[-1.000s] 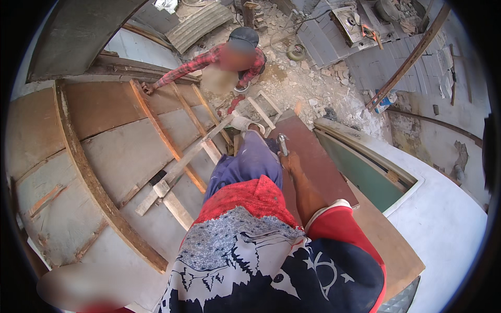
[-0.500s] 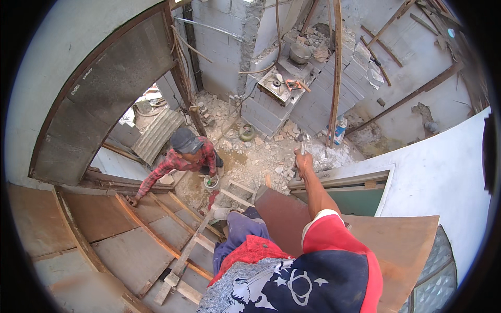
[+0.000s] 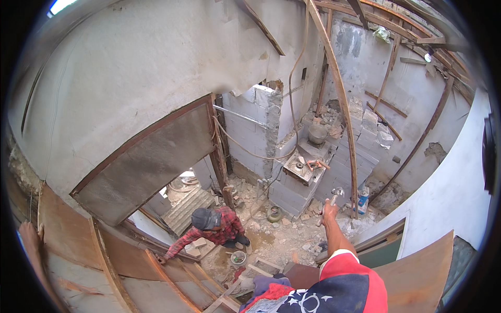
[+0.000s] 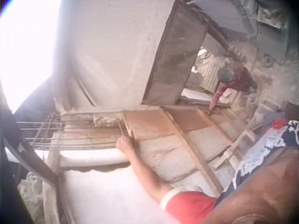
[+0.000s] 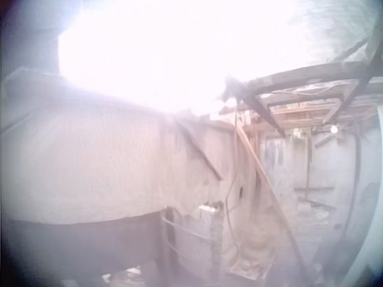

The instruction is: The person hammers nails into a wooden frame attached to a wall, using a hammer and nails. They adjust the position of the wooden pieces and secure them to the wall structure.

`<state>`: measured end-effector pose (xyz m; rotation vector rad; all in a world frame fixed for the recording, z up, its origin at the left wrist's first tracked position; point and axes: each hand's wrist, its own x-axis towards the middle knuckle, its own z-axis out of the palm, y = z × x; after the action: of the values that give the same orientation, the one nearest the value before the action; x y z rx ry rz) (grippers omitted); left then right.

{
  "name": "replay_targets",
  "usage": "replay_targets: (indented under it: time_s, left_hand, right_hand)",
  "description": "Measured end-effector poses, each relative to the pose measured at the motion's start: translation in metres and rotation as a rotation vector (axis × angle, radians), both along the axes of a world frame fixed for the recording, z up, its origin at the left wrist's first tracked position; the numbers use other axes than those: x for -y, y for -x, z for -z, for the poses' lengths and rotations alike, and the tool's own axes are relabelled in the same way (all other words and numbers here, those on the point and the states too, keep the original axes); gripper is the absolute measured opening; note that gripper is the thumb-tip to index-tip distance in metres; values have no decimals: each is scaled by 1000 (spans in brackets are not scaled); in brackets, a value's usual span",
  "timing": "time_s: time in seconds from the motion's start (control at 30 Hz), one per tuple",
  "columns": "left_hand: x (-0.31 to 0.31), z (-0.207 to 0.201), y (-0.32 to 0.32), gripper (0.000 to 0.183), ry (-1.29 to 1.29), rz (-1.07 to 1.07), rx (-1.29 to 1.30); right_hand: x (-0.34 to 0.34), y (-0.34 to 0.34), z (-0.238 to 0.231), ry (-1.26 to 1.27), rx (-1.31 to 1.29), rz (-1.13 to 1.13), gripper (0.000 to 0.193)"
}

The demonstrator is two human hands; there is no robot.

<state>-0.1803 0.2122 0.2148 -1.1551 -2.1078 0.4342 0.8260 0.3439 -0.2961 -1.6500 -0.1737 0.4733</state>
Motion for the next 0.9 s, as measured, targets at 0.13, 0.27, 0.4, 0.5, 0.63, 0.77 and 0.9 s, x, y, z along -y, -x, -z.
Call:
replay_targets:
  time_s: [0.13, 0.27, 0.4, 0.5, 0.63, 0.77, 0.9]
  left_hand:
    - [-16, -16, 17, 56, -356, 238, 30]
    - [-59, -26, -38, 53, -640, 415, 138]
    - [-85, -24, -161, 56, -477, 384, 513]
    - [-86, 38, -173, 57, -628, 612, 686]
    - [-98, 169, -258, 51, -479, 658, 1407]
    - [-33, 304, -318, 45, -438, 421, 1843]
    - [56, 429, -338, 41, -440, -104, 2012]
  right_hand:
    - [57, 67, 65, 243, -65, -196, 24]
    - [115, 144, 73, 535, -27, -397, 23]
    - [154, 179, 144, 695, 98, -661, 38]
    - [152, 221, 104, 867, 328, -837, 45]
    - [172, 205, 176, 867, 484, -1009, 35]
    - [182, 162, 268, 668, 474, -1057, 33]
    - [173, 129, 282, 697, 641, -1193, 33]
